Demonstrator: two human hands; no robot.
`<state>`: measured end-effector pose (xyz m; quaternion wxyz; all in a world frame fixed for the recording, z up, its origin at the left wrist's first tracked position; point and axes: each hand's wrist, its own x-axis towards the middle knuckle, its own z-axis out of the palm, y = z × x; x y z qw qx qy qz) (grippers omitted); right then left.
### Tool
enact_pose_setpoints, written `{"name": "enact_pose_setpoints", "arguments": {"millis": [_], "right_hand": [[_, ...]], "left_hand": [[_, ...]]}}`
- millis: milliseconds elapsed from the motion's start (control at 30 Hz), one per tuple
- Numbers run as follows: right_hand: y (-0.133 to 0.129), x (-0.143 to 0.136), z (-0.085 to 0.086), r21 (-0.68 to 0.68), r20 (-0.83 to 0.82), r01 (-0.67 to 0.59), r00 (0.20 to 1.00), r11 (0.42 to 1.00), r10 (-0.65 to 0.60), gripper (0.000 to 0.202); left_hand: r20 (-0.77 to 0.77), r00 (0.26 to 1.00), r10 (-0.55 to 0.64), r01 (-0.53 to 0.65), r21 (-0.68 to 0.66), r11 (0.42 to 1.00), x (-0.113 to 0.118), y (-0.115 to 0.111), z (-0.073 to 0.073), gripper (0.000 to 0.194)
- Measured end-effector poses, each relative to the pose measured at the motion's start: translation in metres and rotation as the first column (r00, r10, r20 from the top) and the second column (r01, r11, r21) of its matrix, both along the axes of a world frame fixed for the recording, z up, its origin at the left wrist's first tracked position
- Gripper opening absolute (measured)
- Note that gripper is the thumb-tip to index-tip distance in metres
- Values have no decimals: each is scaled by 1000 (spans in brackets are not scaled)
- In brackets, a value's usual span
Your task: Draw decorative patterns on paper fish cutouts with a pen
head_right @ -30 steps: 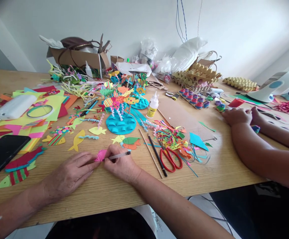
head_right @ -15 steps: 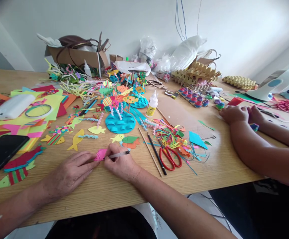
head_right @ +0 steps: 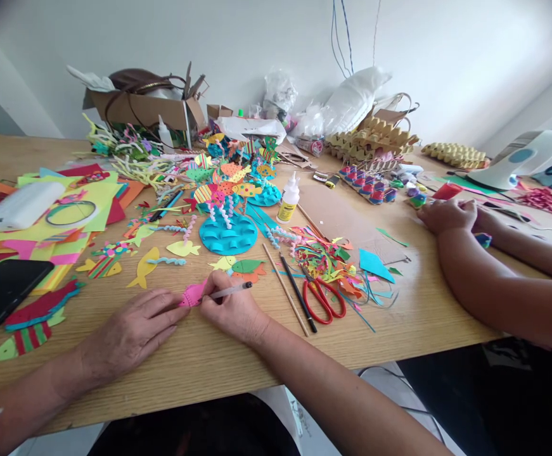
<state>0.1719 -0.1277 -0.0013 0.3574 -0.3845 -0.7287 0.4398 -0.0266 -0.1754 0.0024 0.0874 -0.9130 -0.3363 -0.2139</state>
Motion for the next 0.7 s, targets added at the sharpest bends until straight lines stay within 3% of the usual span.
{"name": "enact_pose_setpoints", "arguments": {"millis": [367,567,700], "right_hand": [[-1,0,2,26,-1,6,1000,1000,-6,10],[1,2,2,117,2,140,990,983,-142,5],[2,3,2,180,33,109,993,978,-116,10]], "left_hand": [[-3,1000,1,-1,-66,998,0,-2,0,29],[65,998,-3,4,-21,1000,-4,0,1,28],[79,997,-9,9,8,1000,-6,2,1,28]]}}
